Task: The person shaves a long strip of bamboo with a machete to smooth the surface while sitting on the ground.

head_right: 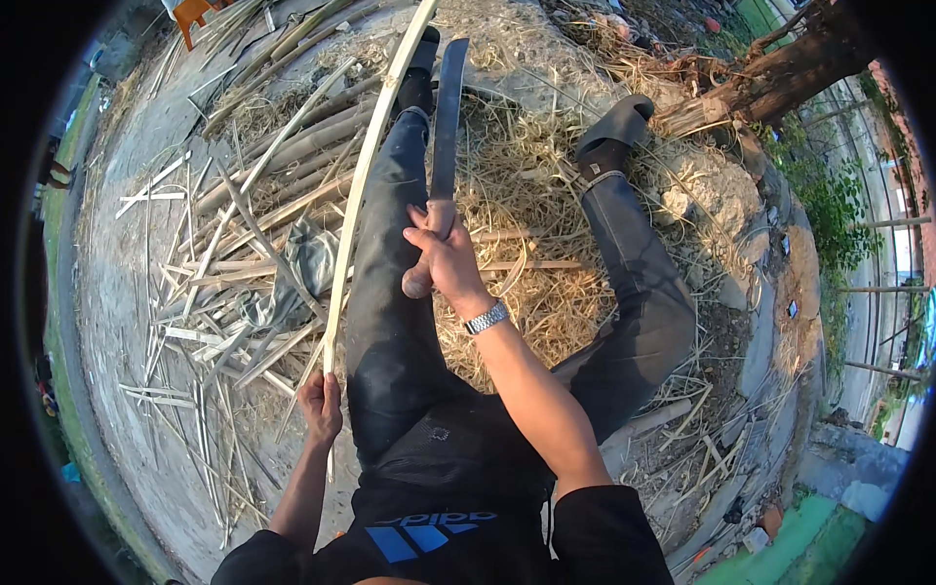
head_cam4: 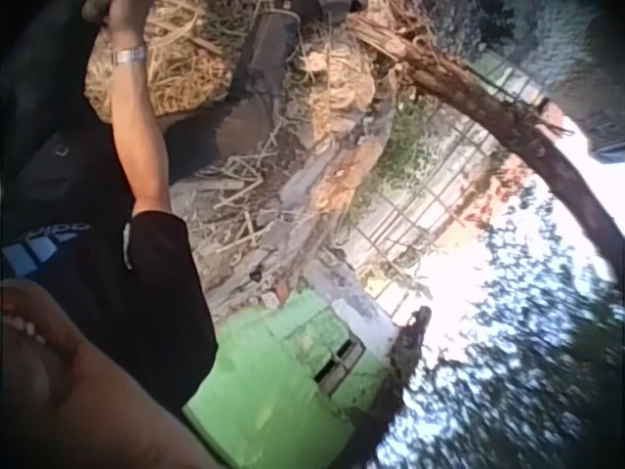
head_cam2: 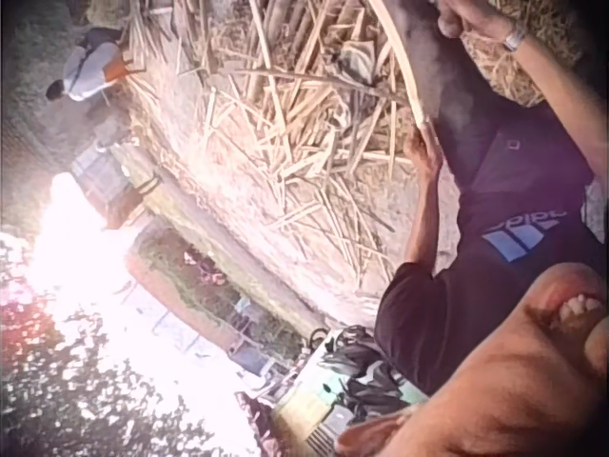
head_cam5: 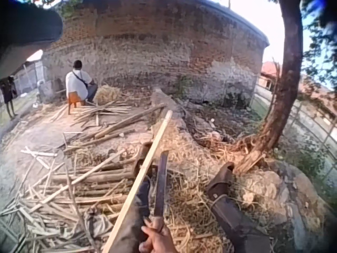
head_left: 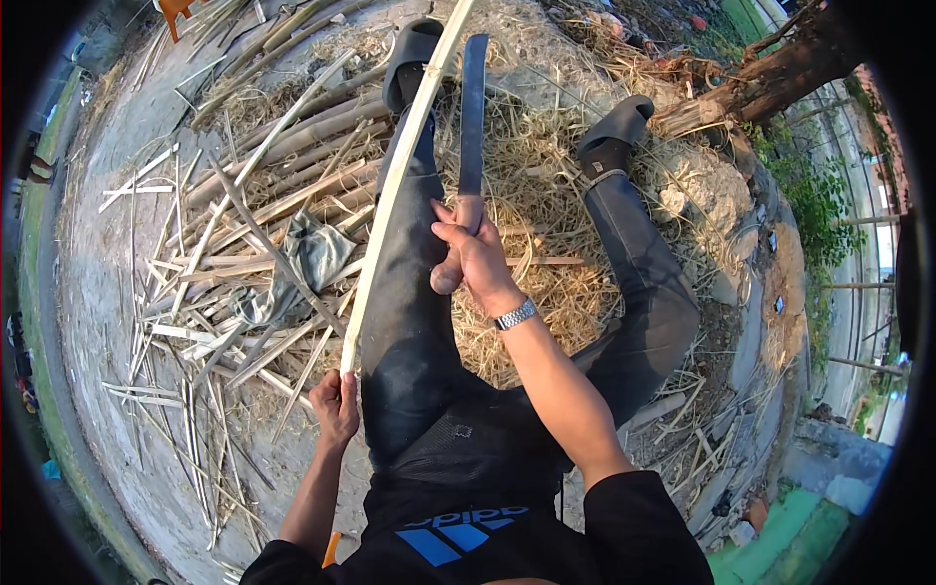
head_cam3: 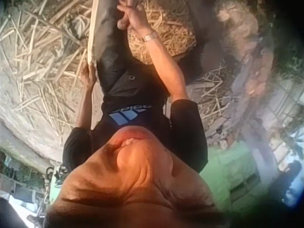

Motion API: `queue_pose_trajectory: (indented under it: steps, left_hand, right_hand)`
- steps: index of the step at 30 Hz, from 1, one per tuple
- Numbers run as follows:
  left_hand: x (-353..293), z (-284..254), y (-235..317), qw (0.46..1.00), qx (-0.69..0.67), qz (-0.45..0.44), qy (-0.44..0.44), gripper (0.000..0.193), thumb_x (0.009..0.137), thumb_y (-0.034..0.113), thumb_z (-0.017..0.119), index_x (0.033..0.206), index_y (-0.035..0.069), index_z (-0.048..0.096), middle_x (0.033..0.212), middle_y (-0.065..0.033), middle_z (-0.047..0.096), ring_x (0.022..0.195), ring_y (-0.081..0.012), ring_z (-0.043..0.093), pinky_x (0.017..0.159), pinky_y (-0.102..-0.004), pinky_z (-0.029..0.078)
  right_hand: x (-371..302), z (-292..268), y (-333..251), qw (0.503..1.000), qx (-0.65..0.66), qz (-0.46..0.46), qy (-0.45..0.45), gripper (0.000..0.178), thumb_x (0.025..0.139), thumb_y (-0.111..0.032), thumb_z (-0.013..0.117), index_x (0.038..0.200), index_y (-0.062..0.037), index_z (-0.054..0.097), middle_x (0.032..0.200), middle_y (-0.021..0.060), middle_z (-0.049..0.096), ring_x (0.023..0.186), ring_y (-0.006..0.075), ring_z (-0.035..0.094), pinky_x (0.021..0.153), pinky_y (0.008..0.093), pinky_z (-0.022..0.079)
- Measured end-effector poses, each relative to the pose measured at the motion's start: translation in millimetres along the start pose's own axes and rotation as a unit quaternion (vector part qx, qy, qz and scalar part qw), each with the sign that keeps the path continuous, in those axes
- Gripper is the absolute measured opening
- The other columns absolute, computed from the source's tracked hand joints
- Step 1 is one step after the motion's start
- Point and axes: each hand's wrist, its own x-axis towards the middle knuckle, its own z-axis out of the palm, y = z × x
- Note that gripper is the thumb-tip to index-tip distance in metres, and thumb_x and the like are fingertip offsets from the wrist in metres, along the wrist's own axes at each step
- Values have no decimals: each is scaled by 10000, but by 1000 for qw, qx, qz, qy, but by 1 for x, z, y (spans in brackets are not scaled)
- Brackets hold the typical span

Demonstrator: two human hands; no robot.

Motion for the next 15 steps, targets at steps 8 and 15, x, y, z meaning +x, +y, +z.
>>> queue_pose_trajectory:
  steps: [8, 15]
  left_hand:
    - [-25, -108, -48, 987, 154, -5, -54, 574, 1066, 397, 496, 631, 23, 528, 503, -32, 457, 474, -132, 439, 471, -349, 361]
    - [6, -133, -47, 958, 249, 31, -141, 494, 1034, 352, 528, 685, 4, 564, 523, -167, 406, 463, -330, 422, 500, -425, 364]
  right_hand:
    - [-137, -61, -45, 976, -105, 24, 189, 177, 1033, -175, 626, 1039, -64, 487, 904, 75, 625, 587, 79, 560, 566, 270, 535]
    - [-163, -59, -45, 956, -115, -65, 262, 255, 1054, -285, 608, 982, -104, 445, 712, -4, 487, 492, 75, 452, 540, 291, 497]
